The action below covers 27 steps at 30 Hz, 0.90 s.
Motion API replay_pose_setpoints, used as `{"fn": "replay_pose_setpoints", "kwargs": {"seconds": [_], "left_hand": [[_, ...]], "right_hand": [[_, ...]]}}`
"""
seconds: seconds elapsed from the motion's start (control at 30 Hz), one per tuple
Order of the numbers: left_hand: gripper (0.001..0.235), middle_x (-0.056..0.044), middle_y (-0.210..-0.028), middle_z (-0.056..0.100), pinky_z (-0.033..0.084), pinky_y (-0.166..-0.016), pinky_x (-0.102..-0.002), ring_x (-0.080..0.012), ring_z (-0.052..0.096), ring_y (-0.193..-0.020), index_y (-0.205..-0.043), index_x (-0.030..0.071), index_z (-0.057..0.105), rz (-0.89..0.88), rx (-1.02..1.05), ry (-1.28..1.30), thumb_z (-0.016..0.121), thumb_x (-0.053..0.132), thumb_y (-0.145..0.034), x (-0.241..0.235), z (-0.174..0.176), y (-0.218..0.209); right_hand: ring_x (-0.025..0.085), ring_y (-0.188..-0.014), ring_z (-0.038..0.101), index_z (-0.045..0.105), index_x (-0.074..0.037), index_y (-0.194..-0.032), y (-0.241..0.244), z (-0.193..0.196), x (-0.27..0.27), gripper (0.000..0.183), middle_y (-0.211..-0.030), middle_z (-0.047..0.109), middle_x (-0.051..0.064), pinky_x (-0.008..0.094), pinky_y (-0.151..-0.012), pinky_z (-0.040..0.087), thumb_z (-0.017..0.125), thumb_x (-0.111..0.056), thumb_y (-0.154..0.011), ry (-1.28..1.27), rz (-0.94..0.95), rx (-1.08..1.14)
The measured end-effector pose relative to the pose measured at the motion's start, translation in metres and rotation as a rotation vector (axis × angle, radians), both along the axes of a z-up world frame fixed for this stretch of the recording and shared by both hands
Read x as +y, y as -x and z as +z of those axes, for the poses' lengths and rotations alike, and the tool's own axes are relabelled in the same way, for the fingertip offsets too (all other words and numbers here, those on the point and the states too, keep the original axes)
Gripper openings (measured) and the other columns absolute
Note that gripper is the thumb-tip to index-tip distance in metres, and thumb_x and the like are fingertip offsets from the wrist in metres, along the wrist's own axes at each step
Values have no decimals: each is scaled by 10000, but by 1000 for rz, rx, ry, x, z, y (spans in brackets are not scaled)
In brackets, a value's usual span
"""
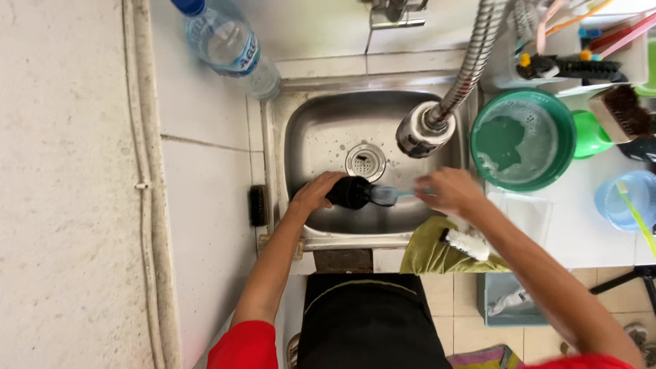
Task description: The person scrubs a black shoe with a brush and soapy water in a sink. They rinse the shoe under running water and then use a toothbrush to scrub the shoe's sole and sides.
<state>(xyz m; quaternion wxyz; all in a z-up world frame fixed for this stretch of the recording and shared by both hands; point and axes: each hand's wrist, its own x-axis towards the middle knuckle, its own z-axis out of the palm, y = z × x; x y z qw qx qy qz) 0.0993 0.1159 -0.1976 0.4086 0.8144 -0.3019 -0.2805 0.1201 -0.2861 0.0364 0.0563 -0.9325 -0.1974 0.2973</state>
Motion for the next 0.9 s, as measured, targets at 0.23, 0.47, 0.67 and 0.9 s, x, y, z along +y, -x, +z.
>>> {"fn": "replay_pose_setpoints", "kwargs": {"seconds": [0.23,0.47,0.67,0.9], "left_hand": [[1329,-171,-1745,447,268,-1409,-529,-369,373,-1643,-1789,132,282,-13,-64,68,1038,221,-700,3,-27,6],[1270,-192,-1770,400,245,-1391,-589,-395,352,-1646,-1799,82,222,-42,-210,305,953,367,-800,-2,-28,-4],[1351,-202,-1736,426,276,-1394,-559,-421,377,-1635,-1791,129,253,-16,-157,44,1050,250,-707,-11,-17,-6],[1388,-141,-1683,512,336,-1397,-478,-334,463,-1609,-1779,202,301,-32,-196,-211,1076,251,-629,-25,7,-8]], "right_hand": [[403,-891,826,825,-340,-1065,4,-51,31,263,-899,852,61,570,-836,664,683,-539,-967,-93,24,-46],[409,-960,832,845,-347,-1089,6,-29,-6,314,-951,865,106,589,-895,657,679,-569,-941,-13,-47,-37],[435,-965,824,844,-300,-1043,19,-15,-39,275,-956,865,107,595,-893,652,669,-499,-968,-55,-127,22],[422,-1017,822,833,-338,-1082,36,5,-48,241,-998,863,109,602,-920,652,694,-495,-963,-42,-97,-12]]}}
